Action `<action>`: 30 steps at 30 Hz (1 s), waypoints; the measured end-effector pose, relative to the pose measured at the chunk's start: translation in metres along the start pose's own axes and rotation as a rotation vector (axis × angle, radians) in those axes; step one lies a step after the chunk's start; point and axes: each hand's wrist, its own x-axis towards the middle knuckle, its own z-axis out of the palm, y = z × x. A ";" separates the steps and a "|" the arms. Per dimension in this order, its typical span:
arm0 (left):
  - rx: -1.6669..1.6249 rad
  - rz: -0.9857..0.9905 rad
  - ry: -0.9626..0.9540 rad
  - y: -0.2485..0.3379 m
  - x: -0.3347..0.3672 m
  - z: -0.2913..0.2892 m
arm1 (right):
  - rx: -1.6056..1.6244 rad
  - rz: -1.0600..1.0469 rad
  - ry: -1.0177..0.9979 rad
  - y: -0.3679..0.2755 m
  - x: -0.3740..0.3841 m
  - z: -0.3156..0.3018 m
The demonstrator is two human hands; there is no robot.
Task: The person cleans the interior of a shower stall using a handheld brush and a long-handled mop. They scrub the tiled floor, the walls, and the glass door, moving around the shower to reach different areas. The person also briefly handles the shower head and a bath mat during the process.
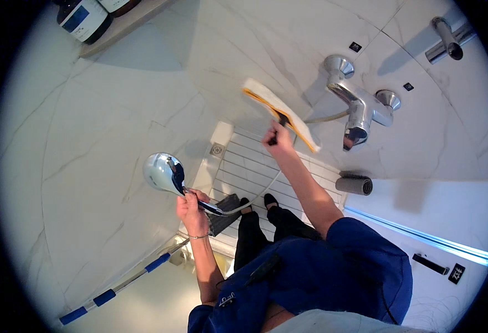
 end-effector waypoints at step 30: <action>-0.938 -0.385 -0.415 0.049 0.048 0.311 | 0.149 -0.017 0.171 -0.165 -0.305 -0.258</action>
